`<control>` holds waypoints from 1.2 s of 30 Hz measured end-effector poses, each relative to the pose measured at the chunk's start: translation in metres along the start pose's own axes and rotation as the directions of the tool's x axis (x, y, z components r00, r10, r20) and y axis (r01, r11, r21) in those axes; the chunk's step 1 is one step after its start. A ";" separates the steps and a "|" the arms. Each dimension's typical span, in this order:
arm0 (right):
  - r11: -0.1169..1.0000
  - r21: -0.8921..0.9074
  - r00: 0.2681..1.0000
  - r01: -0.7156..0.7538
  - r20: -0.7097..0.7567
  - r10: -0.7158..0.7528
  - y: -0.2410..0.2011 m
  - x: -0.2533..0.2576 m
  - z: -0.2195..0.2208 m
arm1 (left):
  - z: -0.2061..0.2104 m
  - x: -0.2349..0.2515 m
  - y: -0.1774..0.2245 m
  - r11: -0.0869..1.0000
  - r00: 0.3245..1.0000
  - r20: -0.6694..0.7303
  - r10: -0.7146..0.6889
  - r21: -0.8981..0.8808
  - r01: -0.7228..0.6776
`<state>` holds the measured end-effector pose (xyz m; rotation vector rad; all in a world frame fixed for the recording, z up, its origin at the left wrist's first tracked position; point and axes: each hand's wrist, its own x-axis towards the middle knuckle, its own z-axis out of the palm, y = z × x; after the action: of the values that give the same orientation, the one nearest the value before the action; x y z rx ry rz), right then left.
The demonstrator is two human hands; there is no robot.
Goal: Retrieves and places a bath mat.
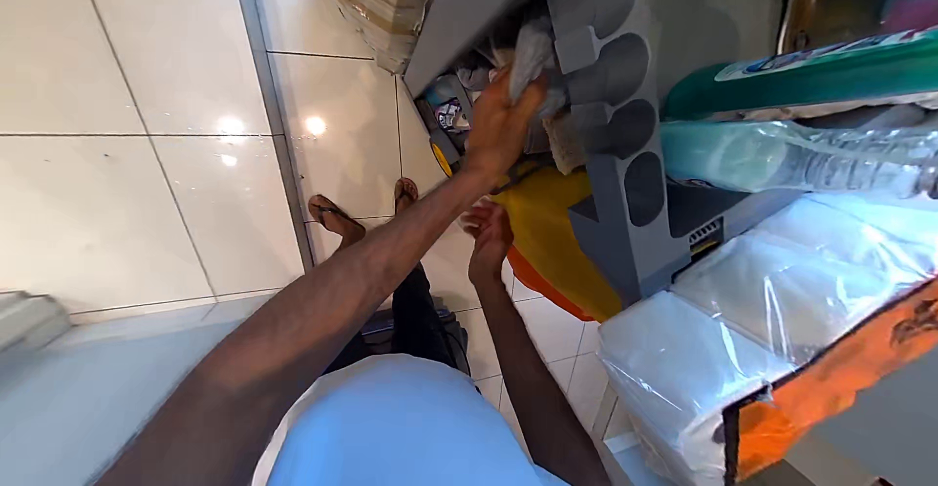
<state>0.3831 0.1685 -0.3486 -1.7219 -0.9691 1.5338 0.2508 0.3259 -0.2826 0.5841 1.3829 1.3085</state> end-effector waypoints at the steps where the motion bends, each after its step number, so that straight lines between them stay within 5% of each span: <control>1: 0.997 0.071 1.000 -0.006 -0.003 0.006 -0.013 0.010 0.005 | -0.014 -0.012 -0.013 0.999 1.000 0.009 -0.010 -0.033 0.010; 5: 0.886 0.463 0.999 0.016 -0.047 0.007 -0.047 0.055 0.024 | -0.060 -0.069 -0.049 0.978 0.984 0.029 -0.173 -0.112 0.175; 8: 0.729 0.684 0.999 -0.016 -0.026 0.046 -0.069 0.071 0.038 | -0.078 -0.097 -0.014 0.923 0.925 0.088 -0.369 -0.086 0.376; 11: 0.686 0.725 0.998 0.061 -0.040 -0.048 -0.084 0.086 0.049 | -0.077 -0.074 -0.042 0.962 0.980 0.060 -0.190 -0.186 0.198; 14: 0.688 0.712 0.989 0.142 -0.123 -0.076 -0.099 0.090 0.055 | -0.082 -0.087 0.003 0.996 0.994 0.104 -0.036 -0.079 0.044; 18: 0.845 0.527 0.979 0.097 -0.203 0.015 -0.104 0.081 0.056 | -0.137 -0.156 0.047 0.956 0.961 0.272 -0.058 -0.263 0.132; 19: 0.835 0.540 0.993 0.106 -0.099 -0.062 -0.094 0.085 0.044 | -0.164 -0.171 0.043 0.928 0.936 0.340 -0.086 -0.314 0.200; 21: 0.781 0.624 1.000 -0.010 0.005 0.009 -0.101 0.092 0.047 | -0.220 -0.197 0.033 0.893 0.898 0.405 -0.169 -0.323 0.314; 23: 0.763 0.644 0.998 -0.056 0.049 0.032 -0.110 0.116 0.060 | -0.271 -0.218 0.022 0.871 0.895 0.316 -0.315 -0.279 0.405; 27: 0.812 0.580 0.994 0.063 -0.111 0.002 -0.139 0.161 0.108 | -0.349 -0.258 -0.009 0.819 0.809 -0.134 -0.573 -0.133 0.558; 32: 0.934 0.280 0.968 0.222 -0.178 -0.177 -0.156 0.208 0.122 | -0.410 -0.318 -0.052 0.752 0.637 -0.431 -0.639 -0.175 0.635; 36: 0.974 0.183 0.972 0.135 -0.214 -0.095 -0.151 0.182 0.118 | -0.443 -0.345 -0.065 0.739 0.550 -0.562 -0.618 -0.177 0.650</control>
<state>0.2585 0.4004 -0.3330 -1.6163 -0.7722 1.3030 -0.0310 -0.1642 -0.3051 -0.3636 1.9023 0.8500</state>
